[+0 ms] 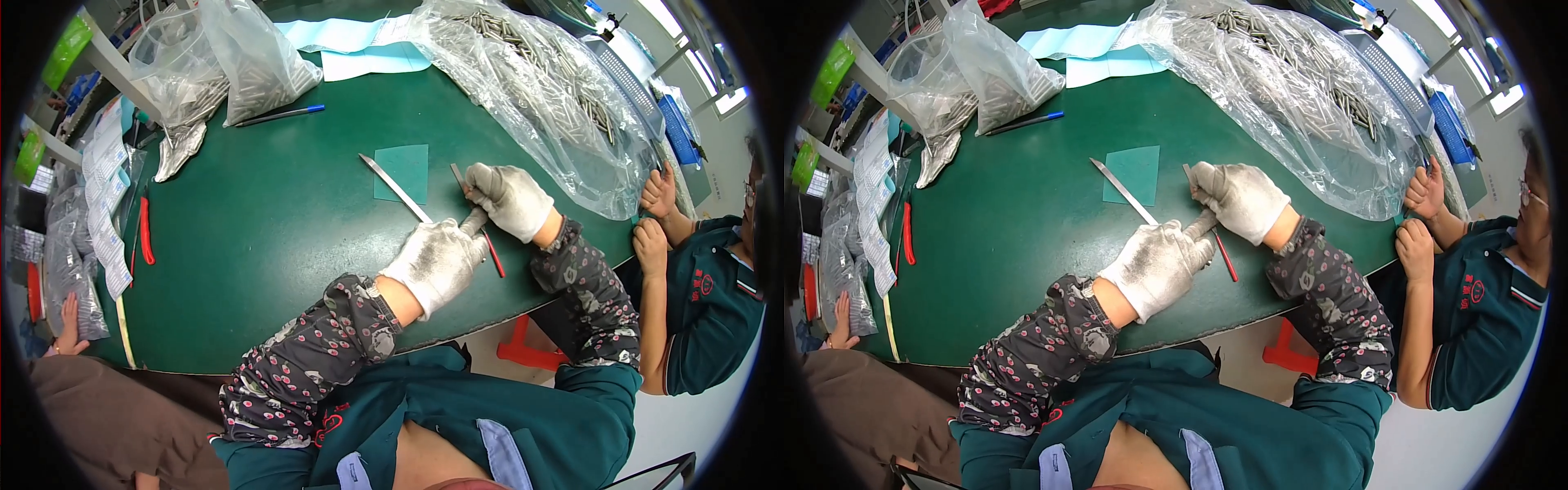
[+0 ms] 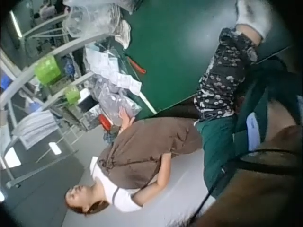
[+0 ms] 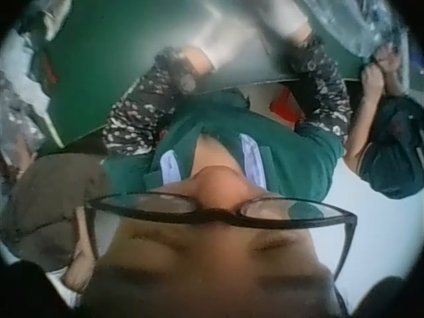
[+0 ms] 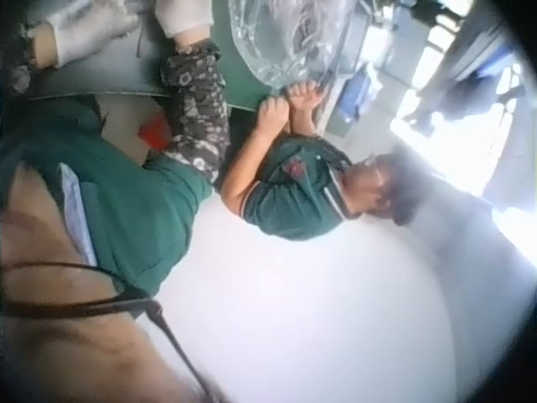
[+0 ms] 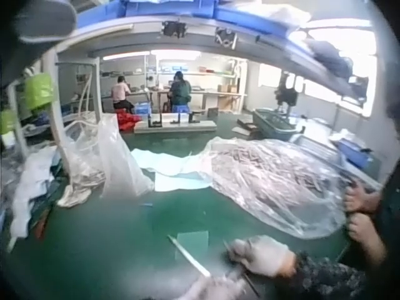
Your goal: Assembling small metal pins into plastic components at a factory workbench.
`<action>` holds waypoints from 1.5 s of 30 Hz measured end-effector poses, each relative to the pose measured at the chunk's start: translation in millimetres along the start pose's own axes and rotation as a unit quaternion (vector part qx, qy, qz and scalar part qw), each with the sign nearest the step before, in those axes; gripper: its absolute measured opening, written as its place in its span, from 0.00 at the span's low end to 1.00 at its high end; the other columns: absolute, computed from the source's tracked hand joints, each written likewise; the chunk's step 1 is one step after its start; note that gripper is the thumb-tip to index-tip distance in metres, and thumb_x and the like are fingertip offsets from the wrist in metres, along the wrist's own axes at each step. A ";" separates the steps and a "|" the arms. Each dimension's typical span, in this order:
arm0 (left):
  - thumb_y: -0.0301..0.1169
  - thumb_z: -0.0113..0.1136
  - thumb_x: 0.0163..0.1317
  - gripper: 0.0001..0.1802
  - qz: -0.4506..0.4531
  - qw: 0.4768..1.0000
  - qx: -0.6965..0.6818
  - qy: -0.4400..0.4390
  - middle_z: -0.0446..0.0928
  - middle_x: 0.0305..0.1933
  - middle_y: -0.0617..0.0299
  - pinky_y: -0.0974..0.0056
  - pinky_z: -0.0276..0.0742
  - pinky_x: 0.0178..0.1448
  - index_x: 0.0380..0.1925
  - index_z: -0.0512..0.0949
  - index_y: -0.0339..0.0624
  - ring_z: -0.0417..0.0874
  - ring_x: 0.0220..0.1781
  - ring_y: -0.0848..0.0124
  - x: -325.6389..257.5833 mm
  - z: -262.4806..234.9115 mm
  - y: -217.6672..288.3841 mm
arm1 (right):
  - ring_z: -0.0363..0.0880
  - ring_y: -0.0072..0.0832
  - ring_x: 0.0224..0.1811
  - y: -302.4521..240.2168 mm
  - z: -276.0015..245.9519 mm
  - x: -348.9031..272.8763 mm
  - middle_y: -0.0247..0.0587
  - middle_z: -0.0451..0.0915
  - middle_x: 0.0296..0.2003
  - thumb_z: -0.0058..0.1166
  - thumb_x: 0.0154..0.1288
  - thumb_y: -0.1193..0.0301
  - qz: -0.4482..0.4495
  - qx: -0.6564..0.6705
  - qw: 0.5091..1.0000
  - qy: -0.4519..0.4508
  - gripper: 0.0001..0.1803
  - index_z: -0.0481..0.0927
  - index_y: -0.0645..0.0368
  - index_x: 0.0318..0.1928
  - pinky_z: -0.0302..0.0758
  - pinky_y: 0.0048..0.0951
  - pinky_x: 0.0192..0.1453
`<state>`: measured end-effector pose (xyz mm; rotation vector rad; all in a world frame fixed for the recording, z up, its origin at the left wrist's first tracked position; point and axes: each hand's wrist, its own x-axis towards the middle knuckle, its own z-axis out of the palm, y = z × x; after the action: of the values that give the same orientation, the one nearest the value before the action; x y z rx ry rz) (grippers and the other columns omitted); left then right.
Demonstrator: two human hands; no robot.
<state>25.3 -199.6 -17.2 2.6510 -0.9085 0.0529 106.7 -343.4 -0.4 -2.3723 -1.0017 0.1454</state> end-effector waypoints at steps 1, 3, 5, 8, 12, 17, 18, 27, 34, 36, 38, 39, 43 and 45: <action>0.28 0.50 0.44 0.06 -0.002 1.000 0.000 0.000 0.66 0.53 0.54 0.63 0.73 0.35 0.25 0.72 0.43 0.76 0.34 0.66 -0.3 2.1 -1.5 | 0.73 0.41 0.26 1.3 1.6 -0.3 0.41 0.73 0.22 0.45 0.55 0.70 0.010 0.003 1.000 0.007 0.05 0.67 0.58 0.30 0.68 0.34 0.28; 0.28 0.49 0.44 0.07 0.004 1.000 -0.006 -0.006 0.66 0.53 0.54 0.63 0.73 0.36 0.26 0.72 0.43 0.75 0.34 0.66 -0.4 -1.7 3.0 | 0.73 0.40 0.26 2.8 3.7 0.0 0.41 0.74 0.21 0.45 0.55 0.71 0.019 0.006 0.999 0.043 0.05 0.67 0.58 0.30 0.68 0.34 0.28; 0.28 0.50 0.44 0.06 0.003 1.000 -0.004 -0.006 0.67 0.53 0.54 0.63 0.73 0.36 0.26 0.72 0.43 0.75 0.34 0.66 -1.1 -3.8 2.9 | 0.73 0.40 0.26 0.1 0.3 1.4 0.41 0.74 0.21 0.45 0.55 0.71 0.026 0.000 0.999 0.025 0.05 0.67 0.58 0.30 0.68 0.34 0.28; 0.28 0.50 0.44 0.06 0.004 1.000 0.001 0.006 0.67 0.53 0.54 0.63 0.73 0.36 0.26 0.72 0.43 0.75 0.34 0.65 -0.7 0.4 1.1 | 0.73 0.39 0.26 -1.4 -0.6 -0.7 0.41 0.73 0.20 0.46 0.56 0.70 0.007 -0.001 1.000 0.001 0.05 0.67 0.57 0.29 0.68 0.33 0.28; 0.27 0.50 0.43 0.07 0.010 1.000 -0.009 0.009 0.67 0.52 0.54 0.63 0.73 0.35 0.25 0.72 0.43 0.76 0.33 0.65 -0.3 -2.4 -0.1 | 0.74 0.39 0.26 -3.3 -1.7 1.6 0.40 0.74 0.21 0.46 0.54 0.71 0.053 0.011 0.998 0.025 0.05 0.66 0.57 0.27 0.68 0.33 0.28; 0.27 0.50 0.42 0.07 0.002 1.000 -0.005 -0.001 0.67 0.52 0.54 0.63 0.73 0.35 0.25 0.72 0.42 0.76 0.33 0.65 0.6 -4.1 0.4 | 0.74 0.40 0.27 1.4 3.3 -0.8 0.41 0.74 0.21 0.47 0.54 0.71 0.006 0.019 0.999 0.030 0.05 0.67 0.57 0.29 0.68 0.34 0.29; 0.27 0.50 0.42 0.06 0.003 1.000 0.005 -0.014 0.68 0.52 0.54 0.63 0.73 0.35 0.25 0.72 0.42 0.76 0.33 0.66 2.3 -6.1 1.4 | 0.74 0.40 0.28 1.4 2.6 0.7 0.41 0.74 0.21 0.47 0.54 0.71 0.017 0.024 0.998 0.053 0.05 0.66 0.57 0.29 0.68 0.34 0.29; 0.27 0.50 0.44 0.06 -0.001 1.000 -0.007 0.000 0.68 0.51 0.55 0.63 0.73 0.35 0.25 0.72 0.43 0.76 0.34 0.66 -0.5 -2.3 1.6 | 0.74 0.40 0.26 1.5 0.8 3.6 0.41 0.74 0.21 0.45 0.55 0.71 0.019 0.029 0.999 0.032 0.04 0.66 0.57 0.28 0.68 0.34 0.28; 0.27 0.50 0.43 0.07 0.009 1.000 0.005 -0.020 0.68 0.51 0.53 0.61 0.74 0.34 0.26 0.72 0.43 0.76 0.33 0.64 2.3 -6.2 4.3 | 0.74 0.40 0.27 -0.8 -1.4 1.8 0.40 0.74 0.21 0.46 0.54 0.72 0.009 0.025 0.999 0.044 0.04 0.66 0.57 0.29 0.68 0.35 0.27; 0.26 0.49 0.43 0.07 0.000 1.000 0.013 -0.008 0.68 0.51 0.53 0.61 0.74 0.32 0.26 0.72 0.43 0.76 0.32 0.64 0.6 -4.5 1.5 | 0.74 0.40 0.27 -3.1 0.3 1.5 0.40 0.74 0.21 0.47 0.54 0.71 0.022 0.003 1.000 0.017 0.05 0.67 0.57 0.29 0.68 0.34 0.28; 0.26 0.49 0.43 0.07 0.003 1.000 0.014 -0.013 0.68 0.50 0.53 0.61 0.74 0.32 0.27 0.72 0.43 0.76 0.32 0.64 1.2 -5.7 1.7 | 0.73 0.40 0.26 -1.1 2.4 -7.7 0.41 0.73 0.20 0.46 0.55 0.70 -0.018 -0.003 1.000 0.016 0.05 0.67 0.57 0.30 0.68 0.34 0.27; 0.26 0.49 0.43 0.08 0.007 1.000 0.014 -0.017 0.68 0.50 0.53 0.61 0.74 0.32 0.27 0.72 0.43 0.76 0.32 0.64 1.4 -5.9 3.7 | 0.73 0.41 0.26 1.9 3.4 -6.7 0.41 0.74 0.20 0.46 0.55 0.71 0.001 0.016 0.999 0.029 0.05 0.67 0.57 0.30 0.68 0.34 0.27; 0.27 0.49 0.44 0.08 0.015 1.000 0.022 -0.005 0.69 0.49 0.54 0.61 0.73 0.32 0.28 0.72 0.43 0.75 0.33 0.64 1.5 -3.4 1.2 | 0.73 0.41 0.26 0.5 4.1 0.4 0.42 0.74 0.21 0.47 0.54 0.71 0.007 -0.018 0.999 0.043 0.05 0.67 0.57 0.29 0.68 0.36 0.27; 0.27 0.48 0.44 0.09 0.008 1.000 0.019 -0.005 0.69 0.49 0.54 0.62 0.73 0.33 0.29 0.72 0.43 0.75 0.33 0.64 0.3 -1.3 2.5 | 0.73 0.41 0.25 2.8 9.2 -5.4 0.43 0.73 0.21 0.47 0.54 0.71 -0.006 0.009 0.999 0.051 0.05 0.66 0.57 0.28 0.68 0.34 0.27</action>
<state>24.1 -201.2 -15.1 2.6820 -0.9406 0.0610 101.8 -344.6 -10.2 -2.3319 -0.9612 0.0275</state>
